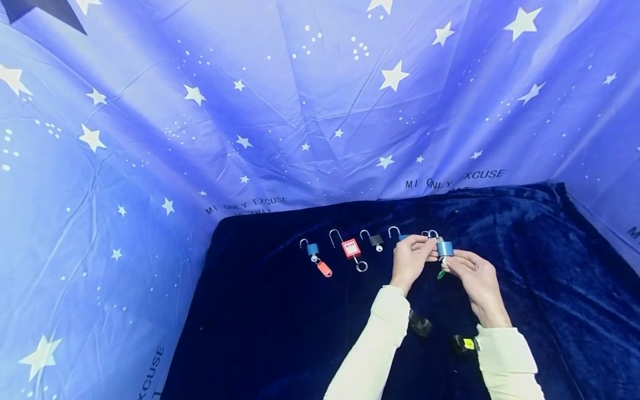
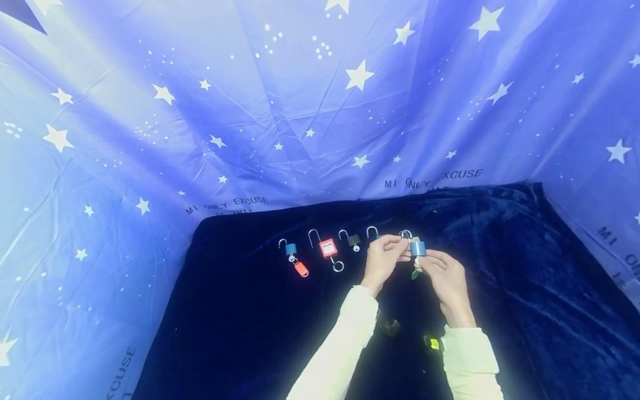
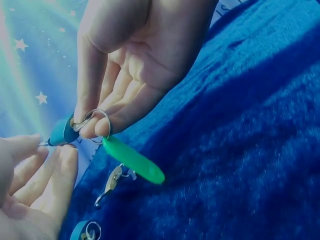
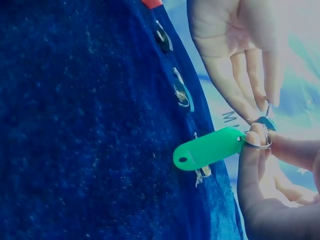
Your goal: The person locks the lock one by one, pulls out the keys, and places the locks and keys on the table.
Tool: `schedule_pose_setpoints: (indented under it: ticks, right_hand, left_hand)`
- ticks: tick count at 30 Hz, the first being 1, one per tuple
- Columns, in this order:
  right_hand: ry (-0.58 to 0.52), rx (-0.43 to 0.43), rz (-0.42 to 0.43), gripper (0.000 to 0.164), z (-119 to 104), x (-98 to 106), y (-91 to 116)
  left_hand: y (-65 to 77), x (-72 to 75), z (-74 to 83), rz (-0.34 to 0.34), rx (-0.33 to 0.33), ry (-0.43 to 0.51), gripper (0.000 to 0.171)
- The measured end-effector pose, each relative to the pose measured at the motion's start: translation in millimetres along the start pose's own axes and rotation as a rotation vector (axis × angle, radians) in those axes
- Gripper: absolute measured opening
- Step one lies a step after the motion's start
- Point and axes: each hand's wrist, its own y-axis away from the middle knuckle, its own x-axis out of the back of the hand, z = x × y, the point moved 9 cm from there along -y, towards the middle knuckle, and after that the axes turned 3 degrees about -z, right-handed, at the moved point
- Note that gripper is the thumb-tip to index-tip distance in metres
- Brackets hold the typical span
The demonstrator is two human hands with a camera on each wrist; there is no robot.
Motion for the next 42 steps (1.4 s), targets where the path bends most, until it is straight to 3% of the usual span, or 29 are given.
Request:
schedule_pose_setpoints:
  ticks: [7, 13, 19, 24, 30, 37, 42]
  right_hand:
    - [-0.042, 0.002, 0.001, 0.034, -2.0, -5.6, 2.8]
    - [0.001, -0.011, -0.006, 0.036, -1.5, -10.3, 7.1]
    - [0.079, -0.052, -0.036, 0.048, 2.9, -18.3, 10.2]
    - [0.104, -0.055, -0.027, 0.051, 2.0, -20.5, 13.0]
    - [0.041, -0.032, -0.043, 0.044, 0.2, -26.9, 15.1]
    - [-0.037, -0.002, -0.055, 0.031, 2.7, -34.2, 15.2]
    - [-0.041, -0.004, -0.019, 0.031, 1.1, -30.9, 16.7]
  left_hand:
    - [0.1, 2.0, 5.7, -0.074, -0.030, -0.028, 0.029]
    - [-0.8, 1.1, 2.8, -0.142, 0.015, -0.038, 0.027]
    - [0.2, 4.7, 1.5, -0.101, 0.077, -0.092, 0.019]
    - [-1.3, 4.0, 2.1, -0.087, 0.078, -0.125, 0.028]
    - [-5.9, -0.2, 4.5, -0.181, 0.053, -0.187, 0.028]
    - [-5.6, 10.3, 7.7, -0.126, 0.068, -0.229, 0.019]
    - [-4.5, 7.1, 11.5, -0.125, 0.082, -0.205, 0.022]
